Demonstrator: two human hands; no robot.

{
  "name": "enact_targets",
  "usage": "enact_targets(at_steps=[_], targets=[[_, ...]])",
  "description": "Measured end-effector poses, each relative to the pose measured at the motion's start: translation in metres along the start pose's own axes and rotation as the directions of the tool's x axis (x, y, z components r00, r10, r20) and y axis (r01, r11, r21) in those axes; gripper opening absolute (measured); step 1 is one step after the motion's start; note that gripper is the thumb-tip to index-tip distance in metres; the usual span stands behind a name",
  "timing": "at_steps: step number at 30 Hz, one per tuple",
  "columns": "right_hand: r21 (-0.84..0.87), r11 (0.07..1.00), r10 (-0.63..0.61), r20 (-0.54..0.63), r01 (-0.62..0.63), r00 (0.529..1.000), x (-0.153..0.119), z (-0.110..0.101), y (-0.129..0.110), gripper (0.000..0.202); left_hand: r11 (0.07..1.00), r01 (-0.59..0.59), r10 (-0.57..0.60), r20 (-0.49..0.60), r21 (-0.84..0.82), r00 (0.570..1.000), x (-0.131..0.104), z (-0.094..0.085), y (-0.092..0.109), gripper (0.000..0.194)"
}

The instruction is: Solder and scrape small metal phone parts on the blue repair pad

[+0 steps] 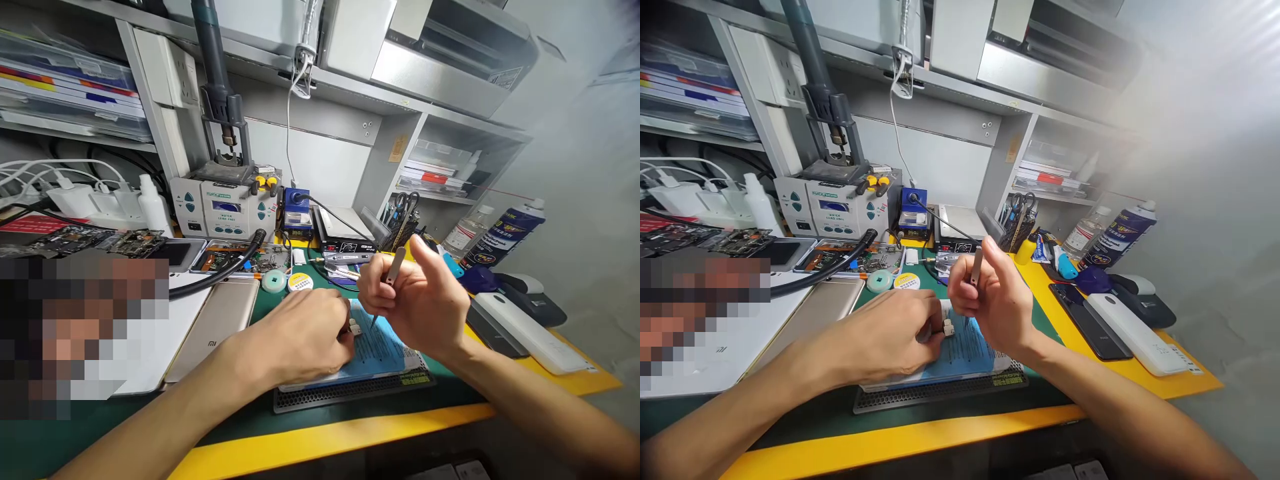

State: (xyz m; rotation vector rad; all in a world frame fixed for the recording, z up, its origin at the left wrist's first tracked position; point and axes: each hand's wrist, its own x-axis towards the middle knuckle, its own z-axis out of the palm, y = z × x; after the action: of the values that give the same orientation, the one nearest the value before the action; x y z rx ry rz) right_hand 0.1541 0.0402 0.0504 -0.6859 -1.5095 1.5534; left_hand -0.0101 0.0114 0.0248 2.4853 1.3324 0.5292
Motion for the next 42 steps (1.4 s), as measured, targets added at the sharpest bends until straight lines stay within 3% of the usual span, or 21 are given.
enact_targets(at_steps=[4, 9, 17, 27, 42], targets=[[0.040, 0.997, -0.065, -0.058, 0.068, 0.996, 0.000, 0.011, -0.007, 0.059, 1.000, 0.007, -0.007, -0.010, -0.006, 1.000, -0.001, 0.002, -0.001, 0.015], [-0.029, 0.976, -0.218, -0.109, 0.216, 0.970, -0.005, 0.014, 0.007, 0.049, 1.000, 0.003, -0.003, -0.022, -0.030, 1.000, -0.003, 0.006, -0.004, 0.016], [0.067, 0.991, -0.104, -0.138, 0.114, 0.985, -0.006, 0.011, 0.001, 0.057, 1.000, 0.008, -0.008, -0.040, -0.018, 0.999, 0.001, 0.010, -0.010, 0.010], [0.037, 0.988, -0.135, -0.242, 0.148, 0.961, -0.006, 0.019, 0.000, 0.059, 0.997, -0.008, 0.011, -0.045, 0.072, 0.999, 0.003, 0.007, -0.005, 0.012], [0.060, 0.987, -0.131, -0.224, 0.147, 0.966, -0.006, 0.020, 0.000, 0.058, 0.994, -0.059, 0.067, -0.083, 0.091, 0.994, 0.003, 0.011, -0.008, 0.013]])
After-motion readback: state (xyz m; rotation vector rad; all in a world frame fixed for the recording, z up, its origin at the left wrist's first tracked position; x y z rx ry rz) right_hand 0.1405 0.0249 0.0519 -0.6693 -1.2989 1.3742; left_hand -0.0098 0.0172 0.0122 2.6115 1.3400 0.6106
